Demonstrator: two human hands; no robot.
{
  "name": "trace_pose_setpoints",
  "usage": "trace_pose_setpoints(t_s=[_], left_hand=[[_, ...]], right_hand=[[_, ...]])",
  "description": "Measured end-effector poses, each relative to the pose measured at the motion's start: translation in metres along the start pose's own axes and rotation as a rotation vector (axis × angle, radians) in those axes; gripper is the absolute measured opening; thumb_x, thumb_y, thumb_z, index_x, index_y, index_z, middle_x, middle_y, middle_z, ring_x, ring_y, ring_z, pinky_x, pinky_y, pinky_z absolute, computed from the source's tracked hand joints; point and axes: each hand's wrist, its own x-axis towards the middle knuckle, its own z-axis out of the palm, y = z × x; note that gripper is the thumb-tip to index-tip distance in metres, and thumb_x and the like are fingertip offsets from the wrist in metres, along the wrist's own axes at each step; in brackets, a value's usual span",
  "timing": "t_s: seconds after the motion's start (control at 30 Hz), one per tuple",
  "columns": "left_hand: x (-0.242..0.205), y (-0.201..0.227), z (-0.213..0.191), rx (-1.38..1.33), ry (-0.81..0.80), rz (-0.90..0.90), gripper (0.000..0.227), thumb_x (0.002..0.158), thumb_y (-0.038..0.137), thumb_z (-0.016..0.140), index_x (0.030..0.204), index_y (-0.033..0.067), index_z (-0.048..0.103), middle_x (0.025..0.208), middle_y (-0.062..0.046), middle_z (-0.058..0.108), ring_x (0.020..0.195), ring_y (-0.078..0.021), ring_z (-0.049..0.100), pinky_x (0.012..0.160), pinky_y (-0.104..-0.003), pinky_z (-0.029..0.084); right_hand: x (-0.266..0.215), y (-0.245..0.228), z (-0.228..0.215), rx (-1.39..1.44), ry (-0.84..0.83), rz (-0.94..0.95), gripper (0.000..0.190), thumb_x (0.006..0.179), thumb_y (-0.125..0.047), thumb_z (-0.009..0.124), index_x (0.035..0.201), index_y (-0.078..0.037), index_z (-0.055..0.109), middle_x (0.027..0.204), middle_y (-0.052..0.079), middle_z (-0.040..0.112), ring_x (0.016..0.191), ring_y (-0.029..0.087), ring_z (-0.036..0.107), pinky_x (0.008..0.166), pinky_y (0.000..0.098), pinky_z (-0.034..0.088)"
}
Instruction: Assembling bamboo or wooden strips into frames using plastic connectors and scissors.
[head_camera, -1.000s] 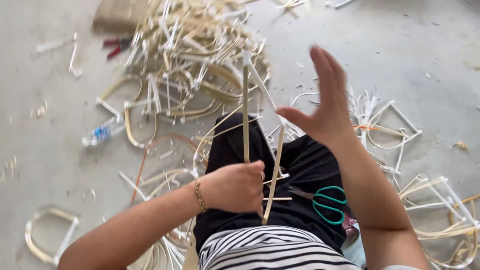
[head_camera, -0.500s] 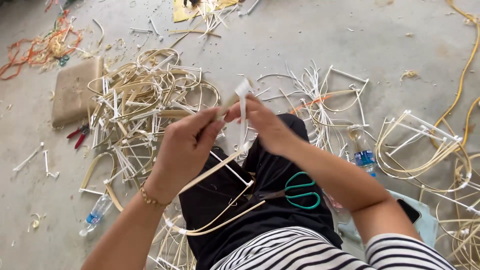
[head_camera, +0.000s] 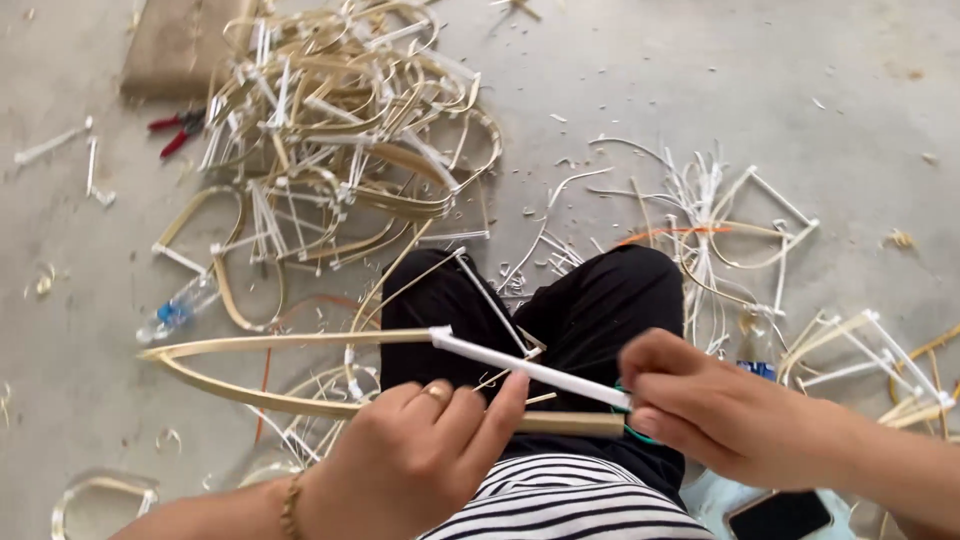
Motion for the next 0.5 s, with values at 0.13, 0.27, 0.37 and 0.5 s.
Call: trace_pose_setpoints(t_s=[0.13, 0.27, 0.37, 0.5], left_hand=[[-0.017, -0.053, -0.006, 0.174, 0.055, -0.095, 0.054, 0.08, 0.008, 0.064, 0.134, 0.0014, 0.065, 0.066, -0.002, 0.051, 0.044, -0.0136, 0.043, 0.039, -0.032, 0.035], [0.0, -0.132, 0.0, -0.139, 0.23, -0.395, 0.035, 0.103, 0.005, 0.06, 0.137, 0.0002, 0.067, 0.072, -0.007, 0.06, 0.055, -0.0187, 0.056, 0.049, -0.034, 0.045], [0.005, -0.164, 0.015, -0.303, 0.299, -0.479, 0.026, 0.113, 0.011, 0.059, 0.135, 0.0008, 0.068, 0.086, -0.012, 0.07, 0.067, -0.0205, 0.066, 0.061, -0.035, 0.052], [0.015, -0.197, 0.059, -0.515, 0.296, -0.508, 0.024, 0.113, 0.018, 0.058, 0.127, 0.0032, 0.071, 0.094, -0.013, 0.074, 0.078, -0.0196, 0.073, 0.07, -0.035, 0.057]], right_hand=[[0.043, -0.008, -0.018, -0.15, 0.17, -0.009, 0.017, 0.1, -0.026, 0.062, 0.103, -0.011, 0.069, 0.129, 0.012, 0.054, 0.118, 0.029, 0.056, 0.09, 0.0385, 0.054], [0.094, 0.005, -0.018, -0.546, 0.441, -0.403, 0.024, 0.095, -0.027, 0.075, 0.114, -0.014, 0.068, 0.128, 0.01, 0.06, 0.115, 0.025, 0.062, 0.094, 0.0387, 0.051], [0.132, 0.014, 0.022, -0.756, 0.394, -0.678, 0.035, 0.103, -0.04, 0.073, 0.128, -0.015, 0.067, 0.136, 0.005, 0.059, 0.125, 0.021, 0.057, 0.107, 0.0434, 0.044], [0.183, 0.032, 0.053, -1.245, 0.511, -0.616, 0.054, 0.111, -0.056, 0.059, 0.145, -0.015, 0.068, 0.158, 0.004, 0.049, 0.149, 0.021, 0.038, 0.128, 0.0551, 0.018]])
